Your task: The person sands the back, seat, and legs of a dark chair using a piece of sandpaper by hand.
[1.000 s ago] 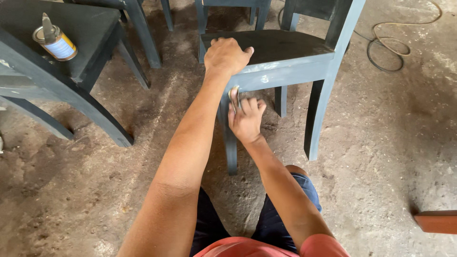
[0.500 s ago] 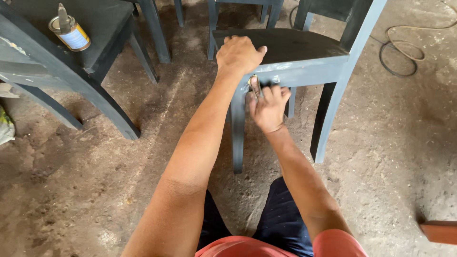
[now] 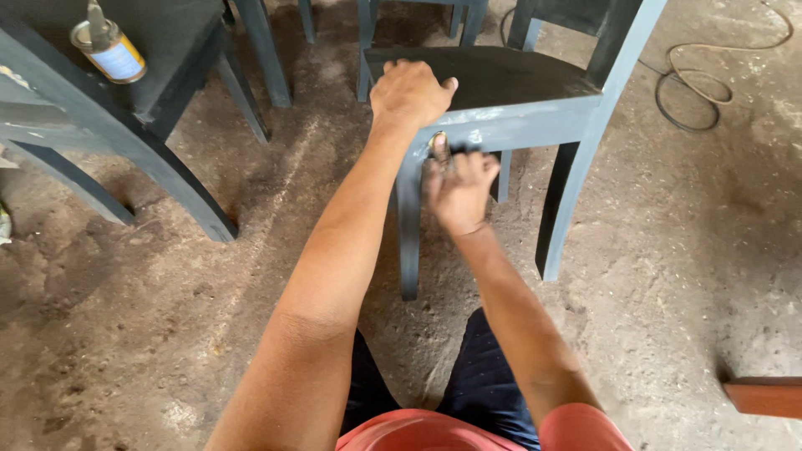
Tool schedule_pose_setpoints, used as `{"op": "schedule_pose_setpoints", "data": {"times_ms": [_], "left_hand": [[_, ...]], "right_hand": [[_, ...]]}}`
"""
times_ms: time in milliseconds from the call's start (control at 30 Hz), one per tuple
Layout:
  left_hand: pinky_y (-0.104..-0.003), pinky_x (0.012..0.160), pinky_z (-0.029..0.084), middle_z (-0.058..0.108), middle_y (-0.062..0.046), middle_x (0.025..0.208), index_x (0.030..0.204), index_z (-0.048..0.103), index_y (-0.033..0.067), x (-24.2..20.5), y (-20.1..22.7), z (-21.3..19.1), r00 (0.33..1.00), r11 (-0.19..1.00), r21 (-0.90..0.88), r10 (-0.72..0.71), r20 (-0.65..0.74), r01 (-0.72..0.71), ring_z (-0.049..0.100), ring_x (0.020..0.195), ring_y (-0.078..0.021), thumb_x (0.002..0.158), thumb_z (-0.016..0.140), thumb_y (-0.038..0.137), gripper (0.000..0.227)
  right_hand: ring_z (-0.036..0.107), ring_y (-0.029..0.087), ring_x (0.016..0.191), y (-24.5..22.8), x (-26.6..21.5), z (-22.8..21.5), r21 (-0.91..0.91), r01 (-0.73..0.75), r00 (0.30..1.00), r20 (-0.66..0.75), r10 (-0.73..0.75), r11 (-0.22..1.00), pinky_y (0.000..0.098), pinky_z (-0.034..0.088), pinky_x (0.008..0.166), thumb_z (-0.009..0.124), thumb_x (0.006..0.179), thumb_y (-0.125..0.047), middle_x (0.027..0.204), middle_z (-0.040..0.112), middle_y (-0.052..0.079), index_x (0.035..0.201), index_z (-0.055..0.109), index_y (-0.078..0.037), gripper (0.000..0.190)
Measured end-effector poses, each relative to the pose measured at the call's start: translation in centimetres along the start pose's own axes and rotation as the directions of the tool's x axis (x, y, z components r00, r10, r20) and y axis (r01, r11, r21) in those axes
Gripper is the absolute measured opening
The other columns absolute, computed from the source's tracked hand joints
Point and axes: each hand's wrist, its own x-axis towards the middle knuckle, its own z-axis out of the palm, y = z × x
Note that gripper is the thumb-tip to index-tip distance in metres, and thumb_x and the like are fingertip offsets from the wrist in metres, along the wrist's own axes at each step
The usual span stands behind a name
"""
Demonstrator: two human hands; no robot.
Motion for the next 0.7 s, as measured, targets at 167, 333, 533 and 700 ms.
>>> {"op": "schedule_pose_setpoints", "data": {"times_ms": [167, 333, 533, 700], "left_hand": [[-0.047, 0.104, 0.049, 0.061, -0.016, 0.133, 0.116, 0.072, 0.0054, -0.5, 0.1, -0.6, 1.0, 1.0, -0.007, -0.002, -0.027, 0.002, 0.051, 0.132, -0.0332, 0.091, 0.063, 0.059, 0.06], [-0.047, 0.103, 0.051, 0.061, -0.015, 0.134, 0.114, 0.073, 0.0052, -0.7, 0.1, -0.5, 0.999, 1.0, 0.018, -0.015, 0.029, 0.015, 0.05, 0.133, -0.0325, 0.092, 0.061, 0.059, 0.06], [-0.046, 0.104, 0.05, 0.063, -0.017, 0.131, 0.115, 0.072, 0.0011, -0.6, -0.1, 0.2, 0.999, 0.999, 0.028, 0.025, -0.043, -0.024, 0.051, 0.132, -0.0333, 0.092, 0.063, 0.059, 0.063], [-0.046, 0.104, 0.05, 0.063, -0.018, 0.131, 0.114, 0.073, 0.0036, -0.4, -0.1, -0.2, 1.0, 1.0, 0.019, 0.007, -0.018, -0.007, 0.052, 0.132, -0.0338, 0.09, 0.064, 0.059, 0.061]], "right_hand": [[0.051, 0.025, 0.097, -2.1, -1.1, -1.1, -0.049, 0.114, 0.99, 0.094, -0.109, 0.992, 0.0475, 0.035, 0.091, 0.068, 0.094, -0.017, 0.093, 0.054, 0.006, 0.133, 0.068, 0.0, 0.043], [0.051, 0.027, 0.097, -2.7, 0.4, -1.5, -0.083, 0.036, 0.994, 0.102, -0.028, 0.996, 0.0485, 0.034, 0.091, 0.067, 0.096, -0.017, 0.094, 0.055, 0.007, 0.139, 0.065, 0.005, 0.049], [0.052, 0.026, 0.098, -2.1, 0.1, -2.1, -0.056, 0.125, 0.984, 0.134, -0.117, 0.991, 0.0495, 0.034, 0.092, 0.066, 0.094, -0.017, 0.095, 0.055, 0.007, 0.131, 0.069, 0.004, 0.042], [0.052, 0.025, 0.096, -2.8, -0.1, -0.4, 0.04, 0.053, 0.995, 0.082, -0.056, 0.998, 0.0473, 0.035, 0.092, 0.068, 0.097, -0.017, 0.091, 0.056, 0.007, 0.102, 0.071, -0.006, 0.012]]}}
